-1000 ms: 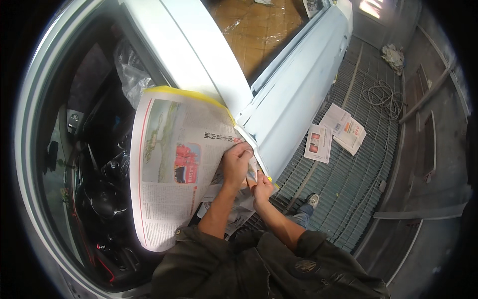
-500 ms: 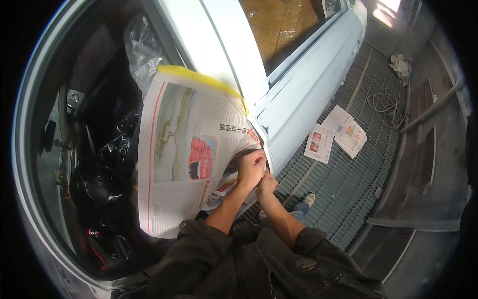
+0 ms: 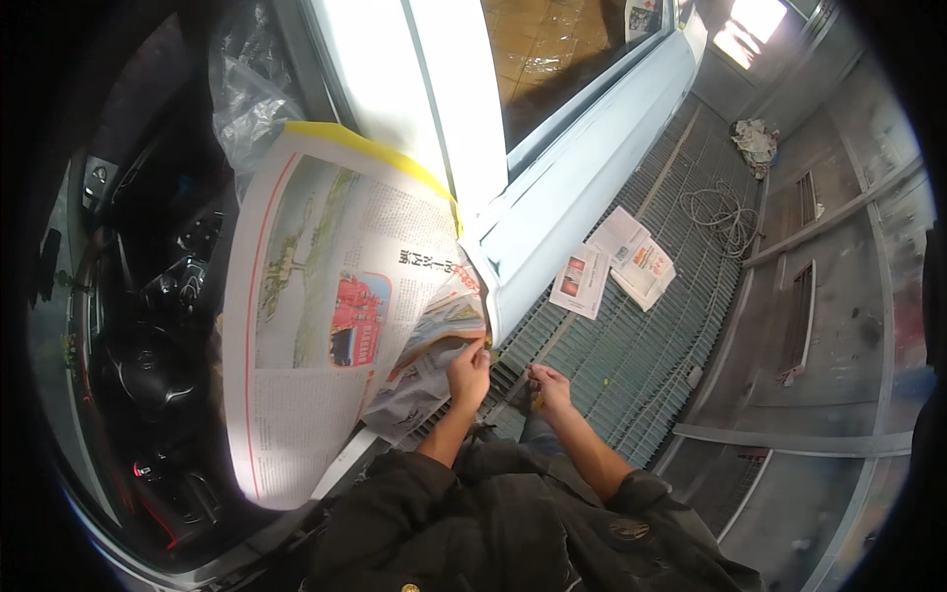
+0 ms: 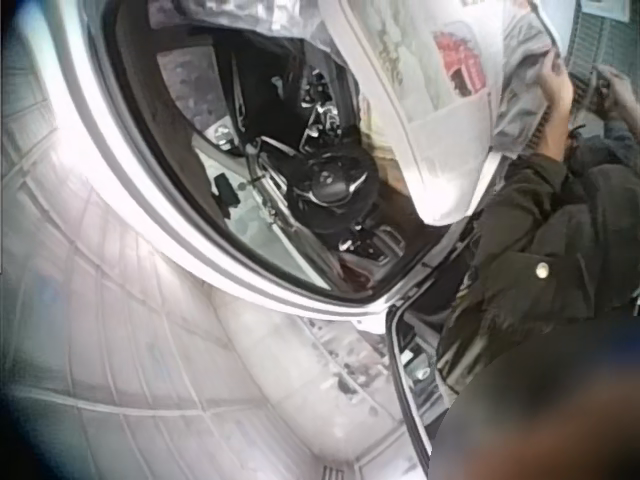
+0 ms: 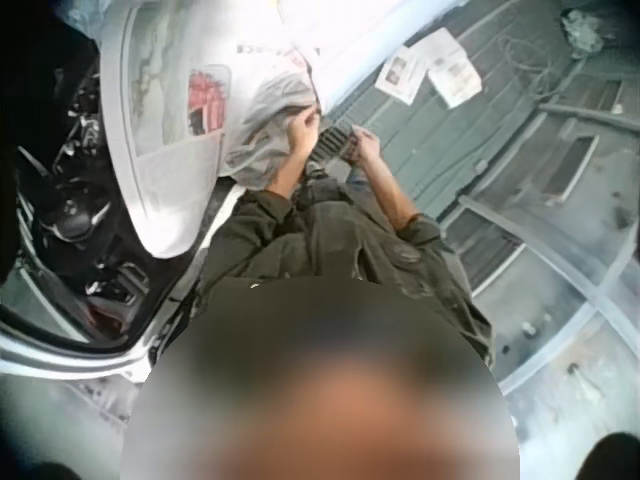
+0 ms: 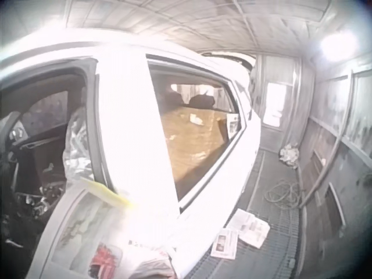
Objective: The person places newspaper sheets over the car door and window edges, then secures them with yellow masking tape. They smooth the paper and tape along the door frame and window line to protect adjacent surfaces.
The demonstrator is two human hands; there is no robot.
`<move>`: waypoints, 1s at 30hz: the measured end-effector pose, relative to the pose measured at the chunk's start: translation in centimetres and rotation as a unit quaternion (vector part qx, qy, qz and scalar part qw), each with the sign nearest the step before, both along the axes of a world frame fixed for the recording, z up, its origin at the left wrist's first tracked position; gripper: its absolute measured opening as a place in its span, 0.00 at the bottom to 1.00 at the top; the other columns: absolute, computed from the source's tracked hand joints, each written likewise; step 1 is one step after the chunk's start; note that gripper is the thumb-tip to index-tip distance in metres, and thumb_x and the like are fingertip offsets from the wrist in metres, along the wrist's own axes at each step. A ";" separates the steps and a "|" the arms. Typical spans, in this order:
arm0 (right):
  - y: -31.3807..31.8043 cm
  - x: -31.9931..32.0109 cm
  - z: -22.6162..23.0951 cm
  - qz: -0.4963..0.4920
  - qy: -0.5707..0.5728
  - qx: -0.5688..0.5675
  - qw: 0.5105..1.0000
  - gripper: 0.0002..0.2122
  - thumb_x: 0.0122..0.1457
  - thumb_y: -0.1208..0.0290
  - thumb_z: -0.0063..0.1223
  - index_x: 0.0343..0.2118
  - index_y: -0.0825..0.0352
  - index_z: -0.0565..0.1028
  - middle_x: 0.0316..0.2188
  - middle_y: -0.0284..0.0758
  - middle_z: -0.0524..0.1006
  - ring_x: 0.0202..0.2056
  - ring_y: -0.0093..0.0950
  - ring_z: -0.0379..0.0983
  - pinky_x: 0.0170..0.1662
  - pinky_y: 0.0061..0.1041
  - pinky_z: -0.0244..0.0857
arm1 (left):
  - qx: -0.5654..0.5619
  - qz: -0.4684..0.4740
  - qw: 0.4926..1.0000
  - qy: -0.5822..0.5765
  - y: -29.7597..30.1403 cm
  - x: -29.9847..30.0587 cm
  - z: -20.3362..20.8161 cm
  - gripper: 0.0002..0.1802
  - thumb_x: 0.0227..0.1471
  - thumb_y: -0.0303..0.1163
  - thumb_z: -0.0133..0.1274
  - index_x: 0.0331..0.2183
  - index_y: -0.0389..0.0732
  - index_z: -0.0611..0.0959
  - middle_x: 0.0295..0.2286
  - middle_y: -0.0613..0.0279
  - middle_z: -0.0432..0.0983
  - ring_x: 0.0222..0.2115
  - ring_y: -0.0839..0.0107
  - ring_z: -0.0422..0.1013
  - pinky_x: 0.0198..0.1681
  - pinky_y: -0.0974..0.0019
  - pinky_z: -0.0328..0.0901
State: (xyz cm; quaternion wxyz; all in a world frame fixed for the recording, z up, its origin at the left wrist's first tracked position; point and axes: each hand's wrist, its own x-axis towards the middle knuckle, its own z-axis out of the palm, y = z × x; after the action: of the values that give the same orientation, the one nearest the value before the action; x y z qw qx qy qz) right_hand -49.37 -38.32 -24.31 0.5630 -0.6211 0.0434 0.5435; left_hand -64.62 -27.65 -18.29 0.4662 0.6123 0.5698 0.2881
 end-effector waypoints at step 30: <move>6.6 20.3 -0.3 0.462 -0.078 -0.052 0.882 0.14 0.64 0.63 0.56 0.47 0.68 0.79 0.33 0.29 0.77 0.27 0.18 0.67 0.27 0.21 0.61 | -0.241 0.366 0.731 -0.524 -2.4 4.7 -6.6 0.09 0.56 0.33 0.60 0.38 0.41 0.84 0.25 0.70 0.69 0.24 0.78 0.63 0.24 0.70 0.58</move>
State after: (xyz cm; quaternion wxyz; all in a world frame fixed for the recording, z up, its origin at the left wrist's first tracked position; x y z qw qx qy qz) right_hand -29.05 -31.69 -24.59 0.2165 -0.6392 -0.2648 0.6888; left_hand -59.88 -30.09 -24.87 0.6808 -0.0244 0.4658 0.5648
